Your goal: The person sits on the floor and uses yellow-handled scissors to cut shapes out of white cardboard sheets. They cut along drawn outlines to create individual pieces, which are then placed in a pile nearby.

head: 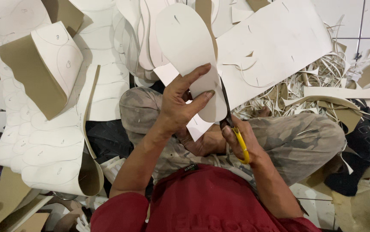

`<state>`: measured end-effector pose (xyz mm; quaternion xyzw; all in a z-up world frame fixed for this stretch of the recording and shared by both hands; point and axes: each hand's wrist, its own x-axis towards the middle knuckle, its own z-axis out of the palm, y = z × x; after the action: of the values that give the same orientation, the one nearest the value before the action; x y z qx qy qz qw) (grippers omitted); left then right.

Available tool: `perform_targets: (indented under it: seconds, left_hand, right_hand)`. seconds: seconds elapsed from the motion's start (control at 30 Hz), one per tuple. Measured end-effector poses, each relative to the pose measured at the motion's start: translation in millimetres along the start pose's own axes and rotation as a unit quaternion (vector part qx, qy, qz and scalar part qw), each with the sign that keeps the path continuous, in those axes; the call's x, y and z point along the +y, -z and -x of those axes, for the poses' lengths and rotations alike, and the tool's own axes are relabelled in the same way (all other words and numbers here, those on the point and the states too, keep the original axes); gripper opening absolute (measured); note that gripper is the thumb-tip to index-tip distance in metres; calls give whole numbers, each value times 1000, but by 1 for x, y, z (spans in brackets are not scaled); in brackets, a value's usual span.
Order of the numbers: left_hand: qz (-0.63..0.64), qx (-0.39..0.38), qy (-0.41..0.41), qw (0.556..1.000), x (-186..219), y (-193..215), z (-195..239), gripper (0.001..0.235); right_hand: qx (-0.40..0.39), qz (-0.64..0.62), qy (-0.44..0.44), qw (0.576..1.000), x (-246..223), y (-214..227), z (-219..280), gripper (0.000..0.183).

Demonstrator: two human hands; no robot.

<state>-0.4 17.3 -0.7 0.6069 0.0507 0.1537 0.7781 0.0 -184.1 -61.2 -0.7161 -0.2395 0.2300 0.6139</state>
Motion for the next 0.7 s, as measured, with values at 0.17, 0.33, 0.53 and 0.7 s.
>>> perform_targets:
  seconds: [0.17, 0.33, 0.53, 0.7]
  left_hand:
    - [-2, -4, -1, 1000, 1, -2, -1, 44]
    - [-17, -4, 0, 1000, -1, 0, -1, 44]
    - [-48, 24, 5, 999, -8, 5, 0, 27]
    - [-142, -60, 2, 988, -23, 20, 1, 43]
  right_hand:
    - [25, -9, -6, 1000, 8, -1, 2, 27]
    - [45, 6, -27, 999, 15, -3, 6, 23]
    - [69, 15, -63, 995, 48, -4, 15, 26]
    - [205, -49, -202, 956, 41, 20, 4, 43]
